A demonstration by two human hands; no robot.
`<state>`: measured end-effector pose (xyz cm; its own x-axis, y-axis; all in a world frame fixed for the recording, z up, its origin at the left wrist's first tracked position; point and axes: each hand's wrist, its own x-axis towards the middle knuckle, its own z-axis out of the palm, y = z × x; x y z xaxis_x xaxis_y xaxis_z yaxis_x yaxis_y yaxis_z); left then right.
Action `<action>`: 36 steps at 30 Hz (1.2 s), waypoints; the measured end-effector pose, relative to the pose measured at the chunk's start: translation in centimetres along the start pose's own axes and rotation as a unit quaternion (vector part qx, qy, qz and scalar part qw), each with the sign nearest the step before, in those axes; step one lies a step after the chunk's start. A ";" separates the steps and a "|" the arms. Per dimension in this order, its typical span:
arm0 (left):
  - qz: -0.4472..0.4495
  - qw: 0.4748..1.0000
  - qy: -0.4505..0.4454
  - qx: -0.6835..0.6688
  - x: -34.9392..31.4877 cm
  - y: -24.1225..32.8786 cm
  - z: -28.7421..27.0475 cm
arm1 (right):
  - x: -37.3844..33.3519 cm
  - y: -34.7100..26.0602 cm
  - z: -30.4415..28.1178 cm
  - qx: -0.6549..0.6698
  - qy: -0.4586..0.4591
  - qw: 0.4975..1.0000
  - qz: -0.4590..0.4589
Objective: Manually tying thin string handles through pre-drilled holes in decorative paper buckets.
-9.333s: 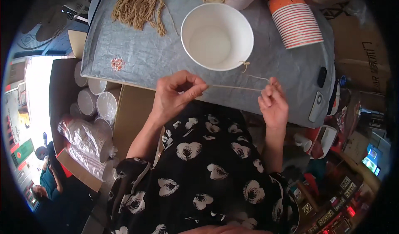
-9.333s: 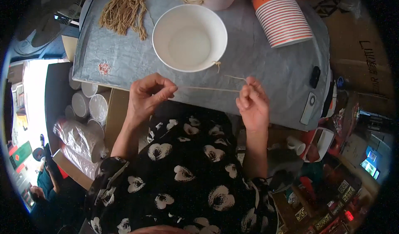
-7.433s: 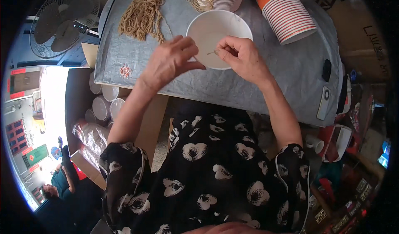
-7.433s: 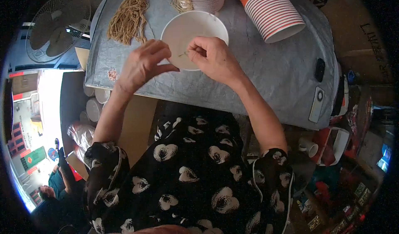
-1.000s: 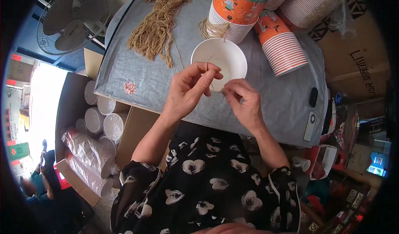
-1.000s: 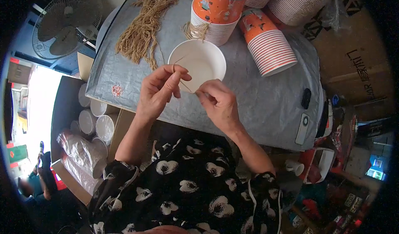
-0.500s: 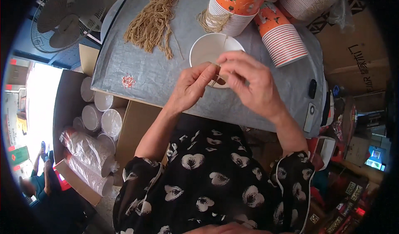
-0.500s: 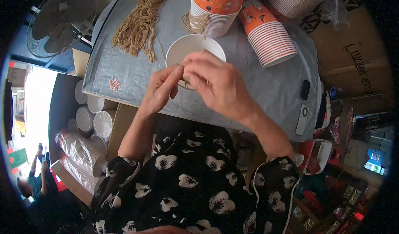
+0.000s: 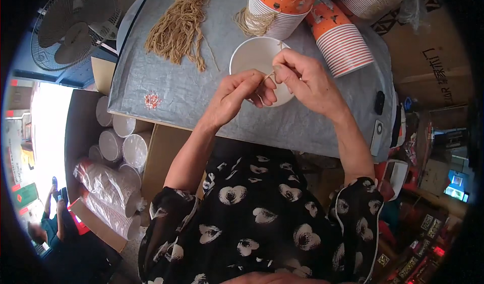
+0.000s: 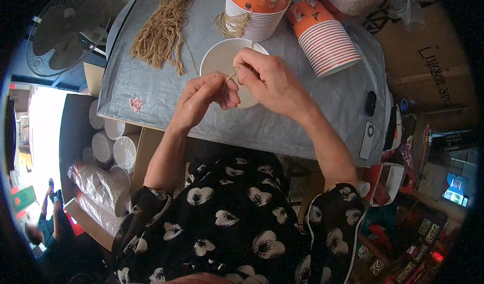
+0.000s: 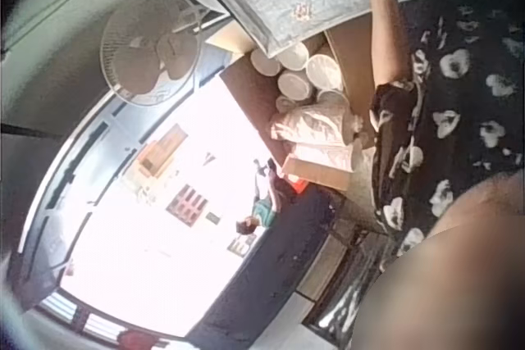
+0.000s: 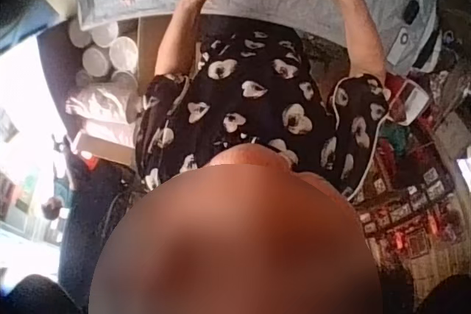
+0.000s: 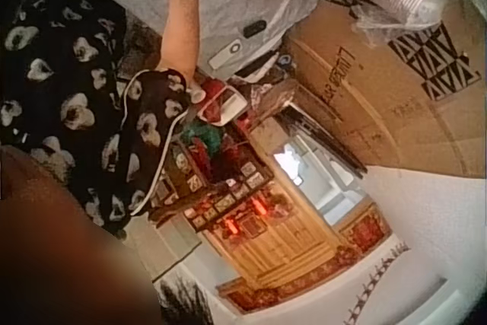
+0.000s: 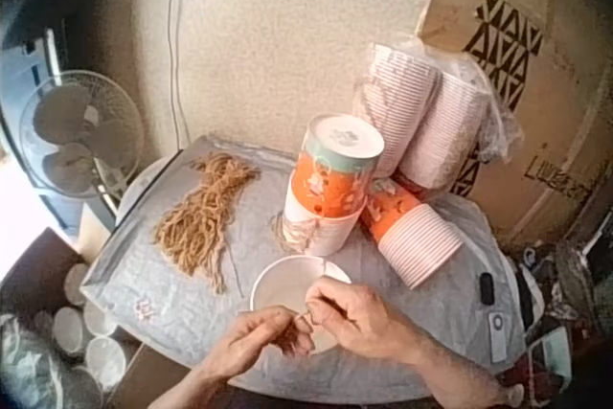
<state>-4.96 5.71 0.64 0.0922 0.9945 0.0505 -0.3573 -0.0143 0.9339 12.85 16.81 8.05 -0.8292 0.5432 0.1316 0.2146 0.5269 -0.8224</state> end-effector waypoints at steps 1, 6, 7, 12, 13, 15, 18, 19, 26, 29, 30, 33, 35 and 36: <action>0.008 1.000 0.003 0.012 0.3 0.1 0.1 | 0.1 -0.2 -0.3 0.002 0.001 1.000 0.025; -0.007 1.000 0.003 0.024 1.2 0.6 0.6 | 0.4 0.1 -1.2 0.019 0.012 1.000 0.012; -0.005 1.000 0.004 0.023 1.3 0.6 0.7 | 0.5 0.3 -1.4 0.022 0.009 1.000 -0.002; 0.001 0.999 -0.011 0.044 2.1 0.1 0.3 | 0.5 0.8 -2.8 0.055 -0.021 0.998 0.020; 0.005 0.999 -0.011 0.043 2.2 0.0 0.4 | 0.4 1.0 -3.0 0.072 -0.039 0.996 0.034; -0.001 0.999 -0.007 0.047 2.2 0.1 0.4 | 0.4 1.0 -3.2 0.057 -0.044 0.997 0.043; -0.005 0.999 0.005 0.045 2.3 0.0 0.7 | 0.5 0.9 -3.3 0.034 -0.049 0.997 0.053; -0.007 0.999 0.010 0.040 2.3 0.0 0.8 | 0.5 0.9 -3.3 0.029 -0.046 0.997 0.056; -0.005 0.999 0.006 0.038 2.1 -0.4 0.5 | 0.7 1.8 -2.8 -0.004 -0.012 1.000 -0.006; -0.002 1.000 0.023 0.020 2.1 -0.4 0.9 | 0.7 2.2 -2.2 0.029 0.004 1.000 -0.003; -0.003 0.998 0.046 0.034 2.1 -0.3 1.1 | 0.7 2.3 -2.0 0.051 0.021 0.998 -0.001; 0.008 0.991 0.099 0.085 1.8 -0.8 1.5 | 0.8 2.0 -1.6 0.099 0.040 0.994 0.031; 0.020 0.984 0.126 0.123 2.0 -1.2 1.9 | 0.8 2.2 -1.5 0.124 0.045 0.989 0.061; 0.068 0.978 0.137 0.144 2.2 -1.4 2.2 | 0.7 2.9 -1.2 0.154 0.051 0.984 0.071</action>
<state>-2.22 7.65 0.20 -0.2042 0.9713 0.1218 -0.0687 -0.1383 0.9880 13.50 19.51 6.39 -0.7433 0.6674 0.0458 0.1441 0.2266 -0.9633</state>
